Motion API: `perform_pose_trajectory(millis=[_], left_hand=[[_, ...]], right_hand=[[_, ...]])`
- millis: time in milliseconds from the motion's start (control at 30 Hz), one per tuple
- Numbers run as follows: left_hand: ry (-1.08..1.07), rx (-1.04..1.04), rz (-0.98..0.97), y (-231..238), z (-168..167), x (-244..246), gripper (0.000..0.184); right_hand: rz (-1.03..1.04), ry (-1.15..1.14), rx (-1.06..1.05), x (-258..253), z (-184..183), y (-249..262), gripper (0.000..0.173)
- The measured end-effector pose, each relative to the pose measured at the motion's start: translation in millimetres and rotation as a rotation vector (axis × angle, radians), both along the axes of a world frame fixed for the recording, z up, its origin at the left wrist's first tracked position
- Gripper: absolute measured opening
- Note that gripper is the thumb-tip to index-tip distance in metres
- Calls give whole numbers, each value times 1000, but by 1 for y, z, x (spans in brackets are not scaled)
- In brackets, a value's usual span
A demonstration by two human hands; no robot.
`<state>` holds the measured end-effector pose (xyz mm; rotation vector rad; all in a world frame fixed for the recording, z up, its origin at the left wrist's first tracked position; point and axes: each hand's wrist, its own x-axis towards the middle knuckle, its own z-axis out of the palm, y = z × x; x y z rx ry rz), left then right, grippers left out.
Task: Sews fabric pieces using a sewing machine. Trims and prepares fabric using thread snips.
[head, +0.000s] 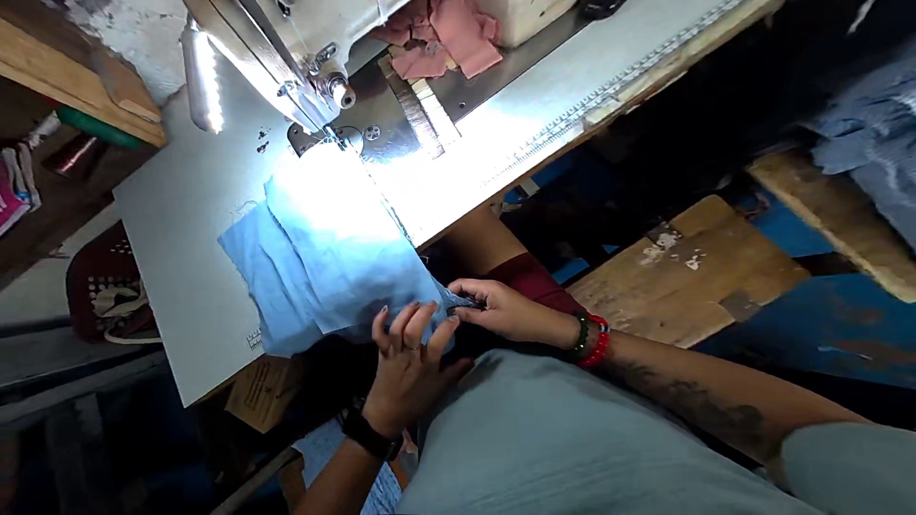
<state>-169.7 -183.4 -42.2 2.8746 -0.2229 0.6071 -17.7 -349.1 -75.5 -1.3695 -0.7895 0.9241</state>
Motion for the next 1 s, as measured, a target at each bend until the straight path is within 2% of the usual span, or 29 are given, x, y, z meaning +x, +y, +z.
perform_pose_trajectory(millis=[67,167,267,367,433,467,500,567,667,700,733,800,833,900,967,1000], left_hand=[[-55,-1,71,-8,-16,-6,41],[-151,-29,148,-12,-17,-8,19],[-217,-289,109,-9,-2,-15,8],[-246,-382,215,-3,28,-22,20],[-293,-347,251,4,42,-20,20],[-318,-332,249,8,46,-17,19],[-329,-319,242,11,48,-15,17],[-312,-283,207,12,50,-11,11],[-269,-224,129,5,44,-4,11],[-268,-212,111,2,39,-2,11],[-267,-204,96,1,34,-1,12],[-239,-210,79,2,30,0,19],[-202,-213,103,6,31,-1,30],[-79,-244,243,28,39,-3,50],[81,-294,438,71,49,1,59],[147,-312,498,98,51,5,57]], right_hand=[[3,104,16,-6,8,-1,21],[-5,109,45,-13,20,-1,17],[-61,-32,124,-13,22,0,28],[-260,-254,-38,0,3,17,36],[-283,-363,-135,10,-16,36,53],[-270,-383,-144,13,-22,46,55],[-265,-375,-122,13,-24,53,51],[-299,-296,-57,4,-20,59,37],[-389,-262,-21,-9,-3,40,34],[-398,-219,-3,-11,4,34,28],[-364,-118,14,-12,15,29,24],[-208,211,2,-9,43,29,38],[-165,348,-15,-8,52,34,41],[-162,438,-21,-4,55,44,31],[-222,429,-7,-3,54,51,22],[-247,428,0,-4,54,53,20]])
